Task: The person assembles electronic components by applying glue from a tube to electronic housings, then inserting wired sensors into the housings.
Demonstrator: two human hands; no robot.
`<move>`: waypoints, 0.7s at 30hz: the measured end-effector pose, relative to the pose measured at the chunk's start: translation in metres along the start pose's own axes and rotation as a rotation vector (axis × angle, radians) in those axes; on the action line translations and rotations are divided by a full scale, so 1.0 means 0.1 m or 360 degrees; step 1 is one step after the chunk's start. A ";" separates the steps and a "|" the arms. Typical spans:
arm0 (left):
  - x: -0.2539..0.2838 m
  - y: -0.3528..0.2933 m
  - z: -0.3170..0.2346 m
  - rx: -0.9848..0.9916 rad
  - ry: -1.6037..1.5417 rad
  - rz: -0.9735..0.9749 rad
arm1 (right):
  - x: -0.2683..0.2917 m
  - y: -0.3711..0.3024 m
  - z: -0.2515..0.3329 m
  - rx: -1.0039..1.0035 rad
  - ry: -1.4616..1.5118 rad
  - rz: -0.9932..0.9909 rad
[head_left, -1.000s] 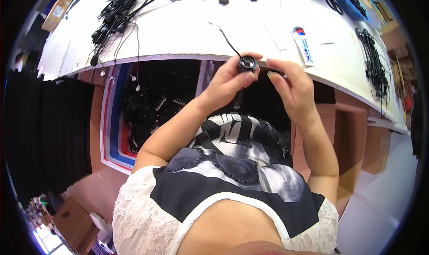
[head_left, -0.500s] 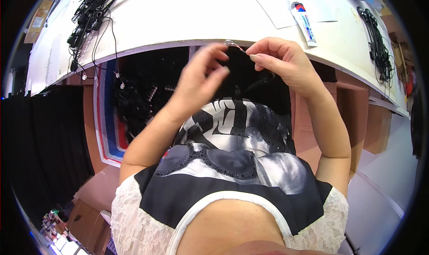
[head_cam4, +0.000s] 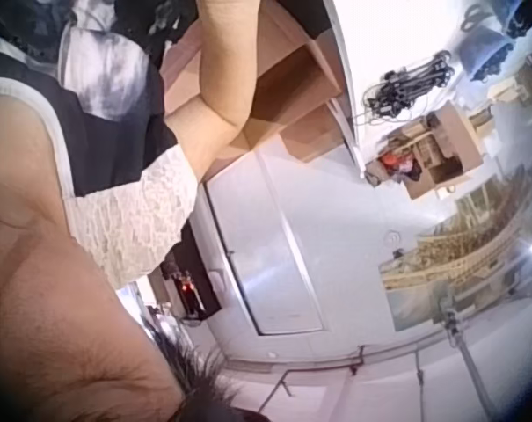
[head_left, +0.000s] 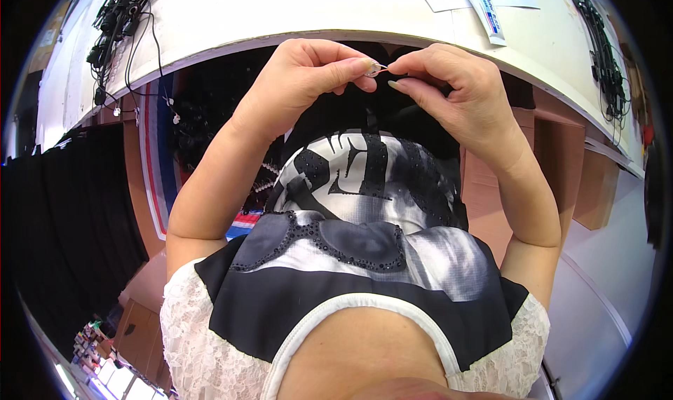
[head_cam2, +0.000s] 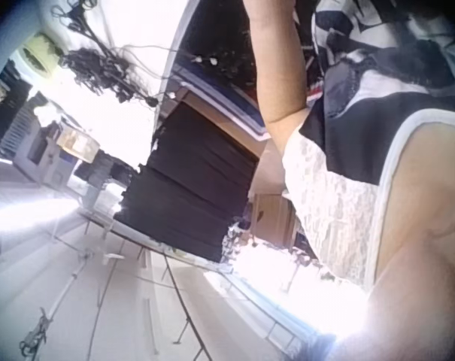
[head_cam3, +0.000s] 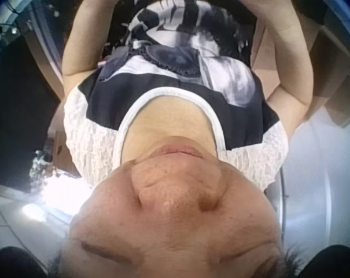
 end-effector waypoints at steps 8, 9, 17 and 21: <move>-0.06 0.00 -0.02 0.0020 0.0238 0.0059 | 0.05 -0.06 -0.02 0.0207 -0.0259 0.0020; -0.06 0.00 -0.01 0.0030 0.0159 0.0091 | 0.05 -0.05 -0.03 0.0209 -0.0234 0.0027; -0.18 -0.02 0.12 0.0121 -0.0677 0.0186 | -0.03 -0.09 -0.07 0.0005 0.0341 -0.0033; -0.22 -0.03 0.06 -0.0052 -0.0531 0.0037 | -0.07 -0.07 -0.06 0.0018 0.0375 -0.0068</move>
Point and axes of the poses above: each hand's wrist, its own y-axis towards the middle knuckle, its own x-axis out of the back of the hand, z = x × y, the point moved 1 cm from there along y, towards the middle knuckle, and after that the axes turned 6 degrees about y, right-handed, at the moved point
